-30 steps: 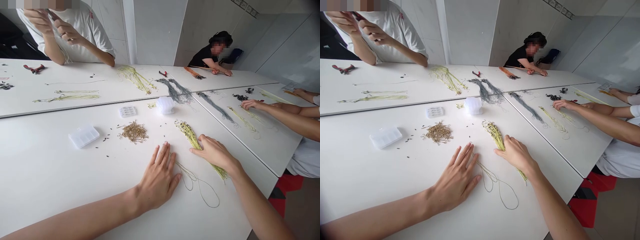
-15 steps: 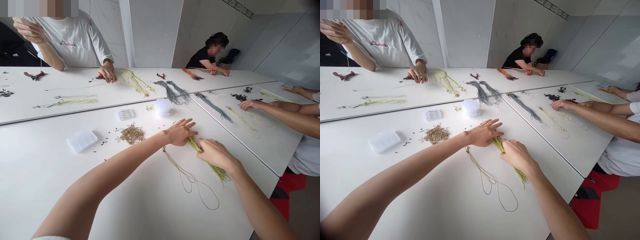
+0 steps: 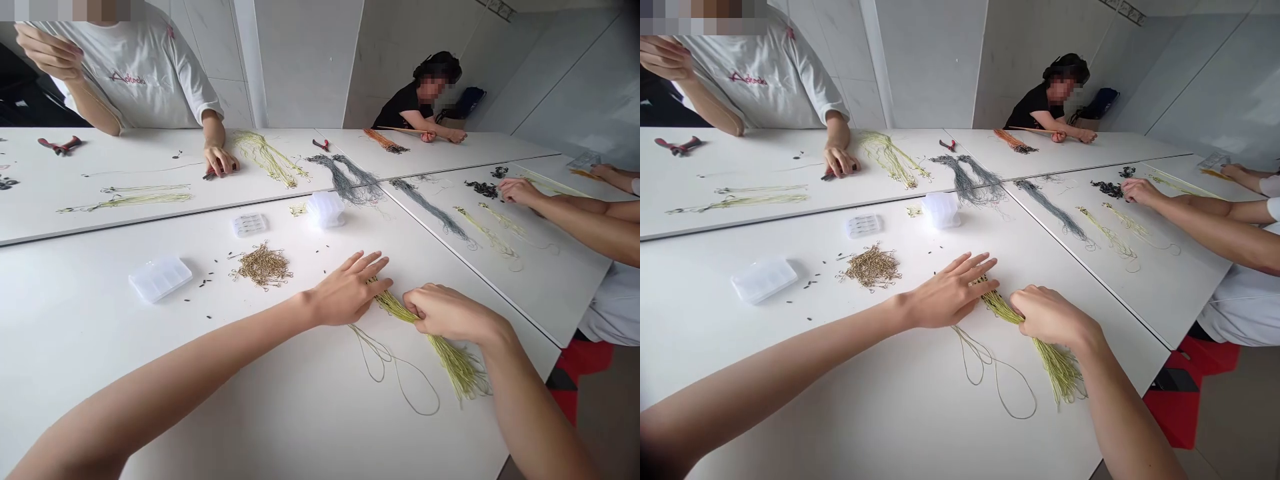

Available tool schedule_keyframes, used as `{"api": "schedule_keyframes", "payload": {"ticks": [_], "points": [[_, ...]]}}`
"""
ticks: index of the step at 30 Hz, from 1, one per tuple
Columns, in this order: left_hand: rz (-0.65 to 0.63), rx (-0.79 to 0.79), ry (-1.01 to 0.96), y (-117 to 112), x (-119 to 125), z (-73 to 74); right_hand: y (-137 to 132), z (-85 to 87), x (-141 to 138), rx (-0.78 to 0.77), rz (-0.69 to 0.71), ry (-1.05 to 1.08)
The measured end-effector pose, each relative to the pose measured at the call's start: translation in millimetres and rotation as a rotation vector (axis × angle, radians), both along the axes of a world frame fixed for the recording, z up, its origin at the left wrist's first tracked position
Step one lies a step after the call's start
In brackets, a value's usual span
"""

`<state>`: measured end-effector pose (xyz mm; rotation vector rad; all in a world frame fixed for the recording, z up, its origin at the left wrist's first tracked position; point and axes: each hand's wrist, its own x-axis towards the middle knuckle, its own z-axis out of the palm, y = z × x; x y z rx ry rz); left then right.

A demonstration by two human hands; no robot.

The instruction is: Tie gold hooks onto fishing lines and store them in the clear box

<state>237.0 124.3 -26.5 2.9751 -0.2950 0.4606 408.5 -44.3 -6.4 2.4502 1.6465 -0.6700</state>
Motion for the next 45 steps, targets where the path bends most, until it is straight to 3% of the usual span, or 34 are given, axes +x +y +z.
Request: {"api": "schedule_keyframes", "payload": {"ticks": [4, 7, 11, 17, 23, 31, 39, 45], "points": [[-0.006, -0.111, 0.007, -13.8, -47.0, 7.1, -2.3, 7.7, 1.1, 0.007, -0.009, 0.053], [0.019, -0.123, 0.072, -24.8, -75.9, -1.1, -0.4, 18.3, -5.5, 0.091, -0.025, 0.063], [0.054, -0.15, 0.15, -38.5, -94.0, -16.3, 7.8, 27.4, -30.5, 0.23, 0.017, 0.121], [0.111, -0.225, 0.191, -53.7, -106.0, -19.1, 19.5, 15.8, -68.3, 0.279, 0.221, 0.158], [0.107, -0.251, 0.13, -55.3, -108.3, -15.8, 19.1, 5.8, -75.0, 0.261, 0.32, 0.149], [0.272, -0.256, -0.035, -28.9, -102.7, -19.5, 20.3, -0.4, -80.3, 0.241, 0.313, 0.172], [0.354, -0.244, -0.059, -24.6, -102.7, -21.2, 25.3, -11.1, -90.2, 0.289, 0.252, 0.172], [0.395, -0.24, -0.067, -20.8, -102.7, -23.2, 24.5, -7.2, -84.0, 0.258, 0.203, 0.227]]}}
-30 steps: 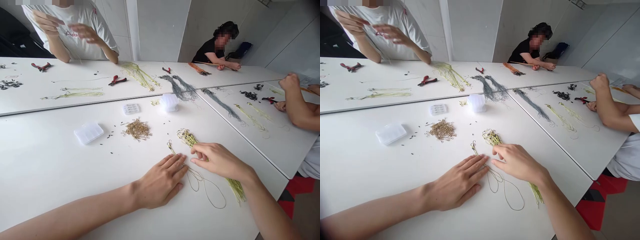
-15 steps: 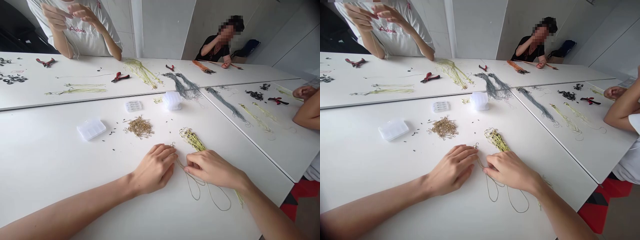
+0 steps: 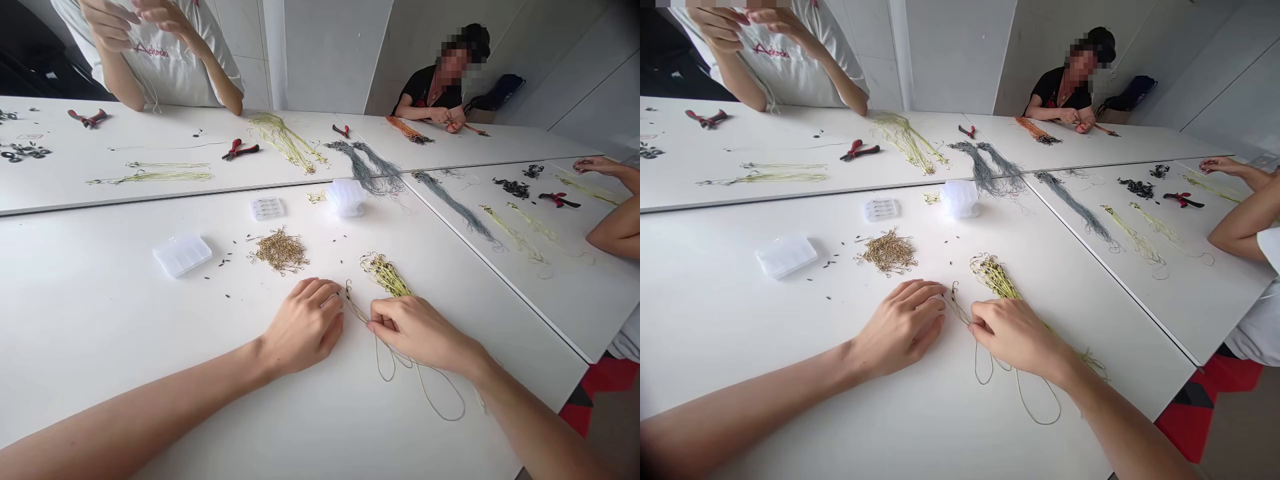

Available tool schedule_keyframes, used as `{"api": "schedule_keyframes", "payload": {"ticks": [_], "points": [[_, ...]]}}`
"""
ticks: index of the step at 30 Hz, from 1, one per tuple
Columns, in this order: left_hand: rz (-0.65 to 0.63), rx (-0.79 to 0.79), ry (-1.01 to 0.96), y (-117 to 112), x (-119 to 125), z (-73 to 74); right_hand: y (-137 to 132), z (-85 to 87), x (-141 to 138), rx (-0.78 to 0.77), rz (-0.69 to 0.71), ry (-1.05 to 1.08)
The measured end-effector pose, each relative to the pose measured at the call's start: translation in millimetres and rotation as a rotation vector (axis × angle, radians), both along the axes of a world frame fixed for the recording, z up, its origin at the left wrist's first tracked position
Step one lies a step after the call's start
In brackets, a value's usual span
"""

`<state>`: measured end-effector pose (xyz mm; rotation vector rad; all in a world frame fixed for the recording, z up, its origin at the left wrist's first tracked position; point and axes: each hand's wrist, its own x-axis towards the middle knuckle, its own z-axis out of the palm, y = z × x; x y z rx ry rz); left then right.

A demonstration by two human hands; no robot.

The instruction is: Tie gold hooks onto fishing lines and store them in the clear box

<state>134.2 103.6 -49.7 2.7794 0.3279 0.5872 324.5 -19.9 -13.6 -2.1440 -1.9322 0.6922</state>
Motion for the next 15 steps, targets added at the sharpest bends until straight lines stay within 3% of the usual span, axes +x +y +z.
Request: {"api": "schedule_keyframes", "payload": {"ticks": [5, 10, 15], "points": [[-0.029, 0.02, 0.007, 0.2, 0.7, -0.2, -0.7, 5.8, 4.5, -0.032, -0.054, 0.096], [-0.057, 0.036, -0.007, -2.1, 0.4, -2.0, 3.0, -2.4, -0.3, 0.102, -0.114, 0.127], [-0.006, 0.015, -0.013, 4.2, 6.1, -0.8, 7.9, -14.4, -8.6, 0.215, -0.089, 0.151]]}}
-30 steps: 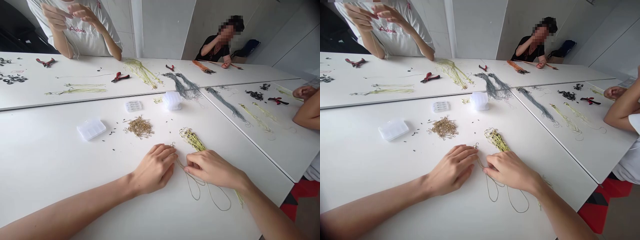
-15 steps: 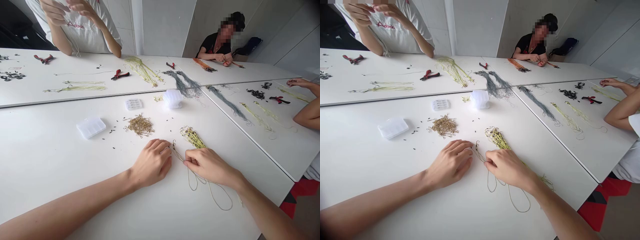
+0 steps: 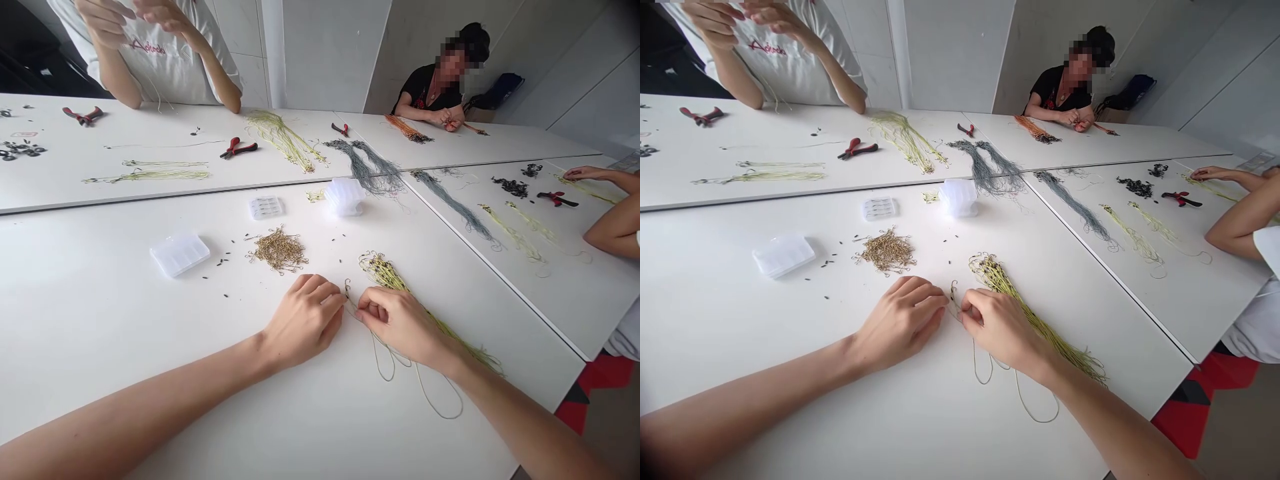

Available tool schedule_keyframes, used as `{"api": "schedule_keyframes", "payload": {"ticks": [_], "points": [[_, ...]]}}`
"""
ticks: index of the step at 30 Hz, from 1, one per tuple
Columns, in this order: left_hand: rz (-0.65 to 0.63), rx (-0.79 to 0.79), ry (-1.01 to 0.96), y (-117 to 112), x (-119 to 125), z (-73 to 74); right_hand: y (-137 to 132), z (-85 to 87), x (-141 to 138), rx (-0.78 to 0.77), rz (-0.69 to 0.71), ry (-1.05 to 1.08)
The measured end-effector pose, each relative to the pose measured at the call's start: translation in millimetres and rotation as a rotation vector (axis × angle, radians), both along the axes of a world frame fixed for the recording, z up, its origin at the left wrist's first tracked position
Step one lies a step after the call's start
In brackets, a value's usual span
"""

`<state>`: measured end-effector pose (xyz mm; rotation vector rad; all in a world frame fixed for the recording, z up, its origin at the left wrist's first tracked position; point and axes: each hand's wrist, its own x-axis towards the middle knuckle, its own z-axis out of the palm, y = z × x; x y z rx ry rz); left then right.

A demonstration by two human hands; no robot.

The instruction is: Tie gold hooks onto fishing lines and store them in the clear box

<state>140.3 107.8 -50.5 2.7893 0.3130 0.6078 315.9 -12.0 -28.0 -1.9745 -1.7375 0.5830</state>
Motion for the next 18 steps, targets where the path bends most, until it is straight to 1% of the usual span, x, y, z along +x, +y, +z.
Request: {"api": "schedule_keyframes", "payload": {"ticks": [4, 6, 10, 13, 18], "points": [[0.087, -0.034, 0.025, 11.6, 14.9, 6.7, 2.1, -4.0, -1.9, 0.023, -0.027, 0.013], [0.126, -0.051, 0.072, 14.8, 23.6, 11.3, 2.9, -6.4, -2.1, 0.048, -0.039, 0.008], [0.169, -0.061, 0.221, 12.5, 37.5, 20.7, 4.4, -11.1, -3.5, 0.099, -0.056, -0.027], [0.202, -0.062, 0.292, 8.5, 44.1, 25.6, 5.2, -11.8, -3.8, 0.114, -0.05, -0.029], [0.2, -0.112, 0.333, 7.3, 47.9, 26.3, 5.3, -12.4, -0.5, 0.095, -0.058, -0.025]]}}
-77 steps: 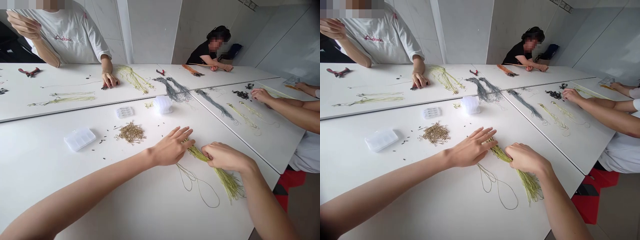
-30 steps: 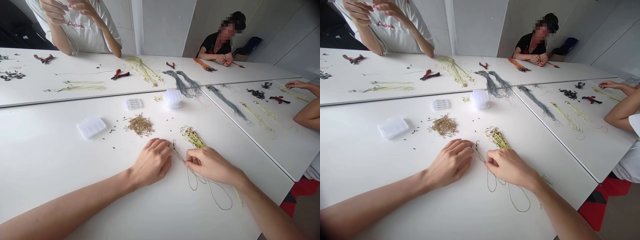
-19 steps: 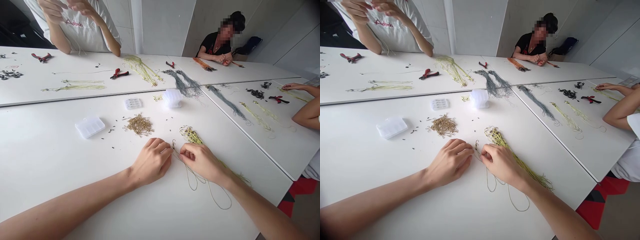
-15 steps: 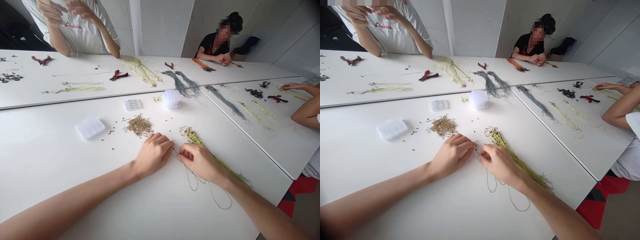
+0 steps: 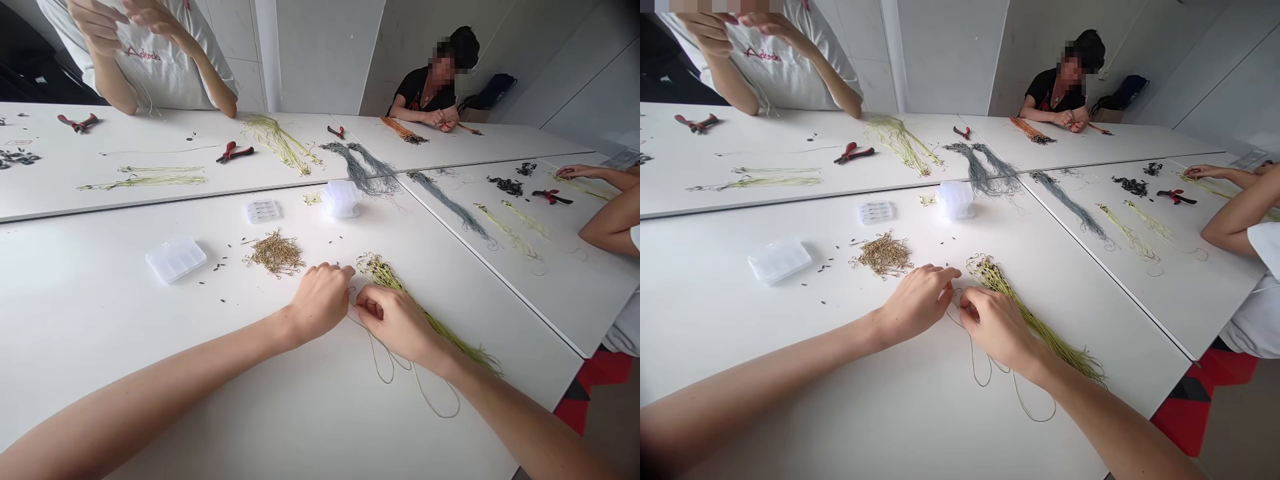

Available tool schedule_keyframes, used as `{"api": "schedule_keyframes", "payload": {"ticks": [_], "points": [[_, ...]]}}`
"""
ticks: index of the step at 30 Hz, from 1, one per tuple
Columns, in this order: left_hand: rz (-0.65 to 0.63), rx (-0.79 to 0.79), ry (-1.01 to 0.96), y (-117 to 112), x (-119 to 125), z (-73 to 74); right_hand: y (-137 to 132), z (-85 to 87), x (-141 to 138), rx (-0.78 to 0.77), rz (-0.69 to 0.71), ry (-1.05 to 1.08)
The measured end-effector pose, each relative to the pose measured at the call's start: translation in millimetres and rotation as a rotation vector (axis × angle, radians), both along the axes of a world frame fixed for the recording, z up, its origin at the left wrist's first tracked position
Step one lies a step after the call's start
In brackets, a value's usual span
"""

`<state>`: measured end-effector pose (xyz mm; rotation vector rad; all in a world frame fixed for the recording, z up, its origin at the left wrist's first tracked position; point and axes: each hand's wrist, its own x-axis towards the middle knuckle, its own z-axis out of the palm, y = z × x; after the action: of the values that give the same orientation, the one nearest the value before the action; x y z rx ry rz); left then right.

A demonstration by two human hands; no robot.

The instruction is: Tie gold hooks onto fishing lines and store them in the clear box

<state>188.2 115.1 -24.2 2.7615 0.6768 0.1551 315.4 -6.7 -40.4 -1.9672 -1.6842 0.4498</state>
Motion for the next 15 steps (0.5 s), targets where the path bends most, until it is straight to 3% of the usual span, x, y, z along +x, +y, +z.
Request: {"api": "schedule_keyframes", "payload": {"ticks": [10, 15], "points": [[0.027, -0.228, -0.16, 3.7, -3.8, -9.3, 0.0, 2.2, 4.4, -0.057, -0.013, -0.019], [0.038, -0.282, -0.221, 6.7, -2.2, -6.8, 0.3, 5.0, 6.1, -0.095, -0.025, -0.006]]}}
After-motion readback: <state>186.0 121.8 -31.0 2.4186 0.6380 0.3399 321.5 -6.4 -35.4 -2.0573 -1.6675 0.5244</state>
